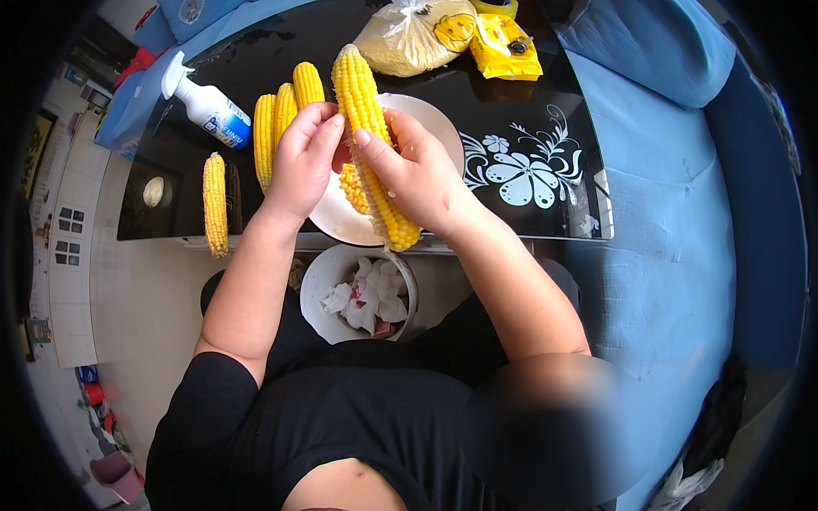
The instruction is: The person sits on the floor and removes corn kernels from a cob by hand, placing the kernels into a white bowl. Several other corn cobs are visible on the table nearby.
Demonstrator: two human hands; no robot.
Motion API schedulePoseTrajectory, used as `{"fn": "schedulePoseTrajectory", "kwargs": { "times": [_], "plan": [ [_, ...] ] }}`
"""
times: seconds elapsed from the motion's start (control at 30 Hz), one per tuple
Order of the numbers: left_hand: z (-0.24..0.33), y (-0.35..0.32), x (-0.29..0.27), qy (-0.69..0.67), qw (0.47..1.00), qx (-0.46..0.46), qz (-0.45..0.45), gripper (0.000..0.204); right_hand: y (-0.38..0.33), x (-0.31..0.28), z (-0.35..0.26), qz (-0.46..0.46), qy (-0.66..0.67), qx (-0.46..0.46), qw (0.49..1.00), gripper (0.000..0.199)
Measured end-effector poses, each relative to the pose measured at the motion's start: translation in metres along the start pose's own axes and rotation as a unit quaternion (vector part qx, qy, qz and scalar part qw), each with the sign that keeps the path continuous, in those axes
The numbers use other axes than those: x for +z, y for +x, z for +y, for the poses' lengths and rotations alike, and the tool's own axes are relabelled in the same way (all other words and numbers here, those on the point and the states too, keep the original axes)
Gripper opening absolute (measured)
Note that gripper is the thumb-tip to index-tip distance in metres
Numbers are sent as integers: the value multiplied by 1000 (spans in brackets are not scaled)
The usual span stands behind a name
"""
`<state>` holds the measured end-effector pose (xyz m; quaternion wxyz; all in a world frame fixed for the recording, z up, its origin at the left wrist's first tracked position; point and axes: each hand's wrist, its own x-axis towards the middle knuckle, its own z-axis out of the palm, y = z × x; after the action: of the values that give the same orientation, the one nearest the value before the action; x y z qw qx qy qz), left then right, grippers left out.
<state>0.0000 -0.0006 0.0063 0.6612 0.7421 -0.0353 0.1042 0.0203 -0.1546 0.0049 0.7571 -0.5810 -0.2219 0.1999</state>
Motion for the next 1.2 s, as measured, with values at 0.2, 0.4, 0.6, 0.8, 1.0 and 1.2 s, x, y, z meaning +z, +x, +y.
{"fn": "schedulePoseTrajectory", "kwargs": {
  "times": [0.2,0.4,0.6,0.8,1.0,1.2],
  "plan": [
    [-3,1,0,-17,999,-7,43,13,0,1,1,-4,36,5,999,45],
    [-2,0,0,-47,999,1,10,12,0,1,-1,-6,38,16,999,45],
    [-2,1,-1,-80,996,-23,13,15,1,0,0,-4,51,17,999,45],
    [-3,2,-1,-20,1000,-5,4,14,0,1,1,-3,-23,-10,1000,46],
    [-6,3,-4,-63,998,-19,23,20,1,1,1,-4,5,12,1000,48],
    [-2,3,-1,-40,999,-11,19,21,1,1,2,-3,-36,-11,999,47]
  ]
}}
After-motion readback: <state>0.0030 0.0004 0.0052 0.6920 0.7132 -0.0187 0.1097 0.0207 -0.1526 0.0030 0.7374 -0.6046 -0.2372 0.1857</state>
